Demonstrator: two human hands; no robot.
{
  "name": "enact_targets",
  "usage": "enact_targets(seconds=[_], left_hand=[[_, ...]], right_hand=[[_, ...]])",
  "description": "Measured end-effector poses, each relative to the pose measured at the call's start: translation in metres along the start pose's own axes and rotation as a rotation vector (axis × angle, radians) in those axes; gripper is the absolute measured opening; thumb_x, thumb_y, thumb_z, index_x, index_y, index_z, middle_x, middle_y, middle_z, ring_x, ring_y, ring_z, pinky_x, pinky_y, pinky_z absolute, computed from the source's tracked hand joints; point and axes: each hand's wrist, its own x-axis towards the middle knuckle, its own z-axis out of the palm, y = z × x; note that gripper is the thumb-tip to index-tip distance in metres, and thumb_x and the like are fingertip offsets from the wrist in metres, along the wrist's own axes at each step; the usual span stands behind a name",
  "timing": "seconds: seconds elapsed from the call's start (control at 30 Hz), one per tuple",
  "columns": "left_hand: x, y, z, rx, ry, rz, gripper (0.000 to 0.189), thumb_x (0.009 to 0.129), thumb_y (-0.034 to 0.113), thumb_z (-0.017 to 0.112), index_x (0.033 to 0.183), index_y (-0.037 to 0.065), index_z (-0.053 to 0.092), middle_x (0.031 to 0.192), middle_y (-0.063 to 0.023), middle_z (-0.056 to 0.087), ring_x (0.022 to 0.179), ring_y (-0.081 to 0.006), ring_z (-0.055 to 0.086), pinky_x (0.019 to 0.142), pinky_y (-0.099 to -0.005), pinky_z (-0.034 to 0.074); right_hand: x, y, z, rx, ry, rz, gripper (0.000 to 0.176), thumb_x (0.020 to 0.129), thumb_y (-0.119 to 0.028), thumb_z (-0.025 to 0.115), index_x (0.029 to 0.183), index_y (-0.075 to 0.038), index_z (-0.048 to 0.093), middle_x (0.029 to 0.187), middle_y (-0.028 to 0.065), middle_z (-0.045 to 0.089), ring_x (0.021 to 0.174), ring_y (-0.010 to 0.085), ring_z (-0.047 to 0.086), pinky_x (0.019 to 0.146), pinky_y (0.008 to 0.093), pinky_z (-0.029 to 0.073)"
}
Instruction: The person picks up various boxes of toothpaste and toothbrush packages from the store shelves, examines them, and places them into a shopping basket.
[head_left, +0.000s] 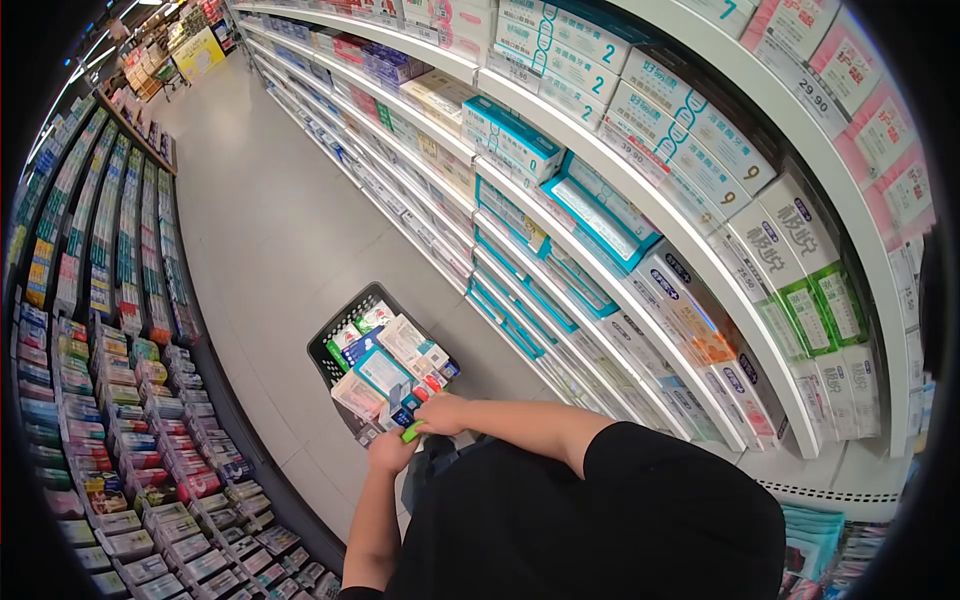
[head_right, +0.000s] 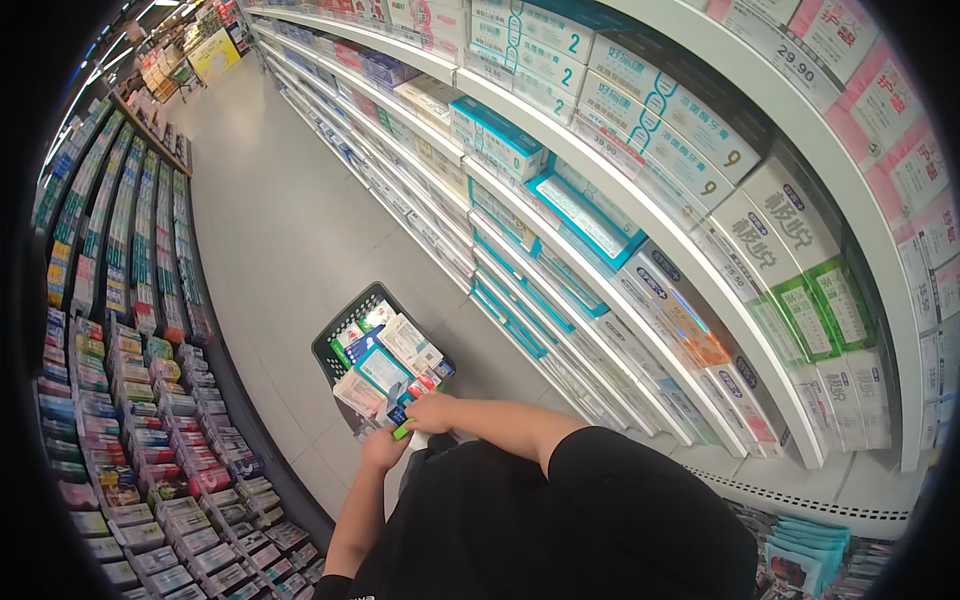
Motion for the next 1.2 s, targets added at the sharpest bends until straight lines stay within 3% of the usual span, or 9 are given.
enact_targets(seconds=[0.33, 0.47, 0.57, 0.77, 0.87, 0.97, 1.03, 1.1, 1.2], left_hand=[[-0.049, 0.023, 0.056, -0.164, 0.046, 0.191, 0.055, 0.089, 0.059, 0.063, 0.091, 0.004, 0.068, 0.086, -0.0265, 0.07, 0.087, -0.046, 0.068, 0.077, -0.0546, 0.054], [-0.068, 0.022, 0.07, -0.164, 0.033, 0.262, 0.055, 0.092, 0.058, 0.062, 0.092, 0.004, 0.066, 0.087, -0.0266, 0.07, 0.087, -0.0462, 0.068, 0.076, -0.0546, 0.053], [-0.082, 0.025, 0.086, -0.154, 0.022, 0.297, 0.054, 0.093, 0.057, 0.061, 0.095, 0.004, 0.065, 0.089, -0.0258, 0.07, 0.088, -0.0457, 0.068, 0.075, -0.0551, 0.053], [-0.116, 0.037, 0.109, -0.152, 0.009, 0.301, 0.055, 0.093, 0.058, 0.061, 0.094, 0.004, 0.066, 0.09, -0.0255, 0.07, 0.089, -0.045, 0.068, 0.076, -0.0541, 0.053], [-0.131, 0.043, 0.124, -0.135, 0.009, 0.306, 0.056, 0.093, 0.059, 0.061, 0.092, 0.004, 0.066, 0.087, -0.0247, 0.07, 0.088, -0.0446, 0.069, 0.076, -0.0537, 0.053], [-0.157, 0.054, 0.136, -0.1, 0.033, 0.291, 0.056, 0.092, 0.06, 0.061, 0.09, 0.004, 0.067, 0.085, -0.0236, 0.071, 0.085, -0.0439, 0.069, 0.075, -0.0534, 0.054], [-0.169, 0.06, 0.144, -0.082, 0.069, 0.268, 0.057, 0.09, 0.061, 0.062, 0.088, 0.005, 0.067, 0.082, -0.0229, 0.071, 0.082, -0.0432, 0.07, 0.073, -0.0526, 0.055], [-0.18, 0.064, 0.15, -0.057, 0.081, 0.241, 0.058, 0.09, 0.063, 0.062, 0.087, 0.005, 0.067, 0.082, -0.0232, 0.071, 0.082, -0.0429, 0.07, 0.073, -0.0525, 0.055], [-0.191, 0.069, 0.159, -0.04, 0.062, 0.204, 0.06, 0.089, 0.065, 0.061, 0.086, 0.005, 0.067, 0.083, -0.0237, 0.071, 0.083, -0.0428, 0.07, 0.074, -0.0525, 0.055]], right_hand=[[-0.074, -0.013, 0.035, -0.035, 0.032, 0.031, 0.037, 0.1, -0.045, 0.054, 0.103, -0.011, 0.068, 0.098, 0.0121, 0.069, 0.1, 0.0336, 0.066, 0.09, 0.0483, 0.049], [-0.103, -0.033, 0.059, -0.039, 0.169, 0.107, 0.034, 0.099, -0.045, 0.057, 0.105, -0.013, 0.068, 0.101, 0.0078, 0.064, 0.108, 0.0293, 0.061, 0.096, 0.0448, 0.047], [-0.126, -0.045, 0.089, -0.052, 0.4, 0.123, 0.032, 0.097, -0.043, 0.06, 0.106, -0.013, 0.068, 0.101, 0.007, 0.063, 0.109, 0.0284, 0.059, 0.098, 0.0446, 0.046], [-0.163, -0.064, 0.12, -0.046, 0.404, 0.197, 0.033, 0.095, -0.041, 0.064, 0.111, -0.013, 0.068, 0.106, 0.0073, 0.063, 0.113, 0.0288, 0.057, 0.102, 0.0448, 0.044], [-0.18, -0.061, 0.134, 0.023, 0.422, 0.164, 0.033, 0.094, -0.037, 0.065, 0.111, -0.01, 0.068, 0.104, 0.0101, 0.064, 0.107, 0.0328, 0.06, 0.099, 0.0468, 0.046], [-0.222, -0.078, 0.075, 0.108, 0.532, 0.427, 0.034, 0.095, -0.034, 0.062, 0.112, -0.005, 0.068, 0.108, 0.0164, 0.065, 0.111, 0.034, 0.059, 0.1, 0.048, 0.045], [-0.265, -0.07, 0.02, -0.062, 0.771, 0.521, 0.035, 0.092, -0.028, 0.065, 0.114, -0.002, 0.065, 0.108, 0.0202, 0.065, 0.108, 0.0382, 0.06, 0.097, 0.0512, 0.046], [-0.314, -0.065, -0.044, -0.261, 1.089, 0.554, 0.039, 0.085, -0.024, 0.075, 0.117, -0.003, 0.065, 0.112, 0.0176, 0.066, 0.105, 0.0396, 0.061, 0.095, 0.0481, 0.049], [-0.383, -0.064, -0.128, -0.692, 1.22, 0.791, 0.046, 0.085, -0.027, 0.077, 0.122, -0.004, 0.061, 0.115, 0.0167, 0.062, 0.109, 0.0357, 0.058, 0.096, 0.0483, 0.047]])
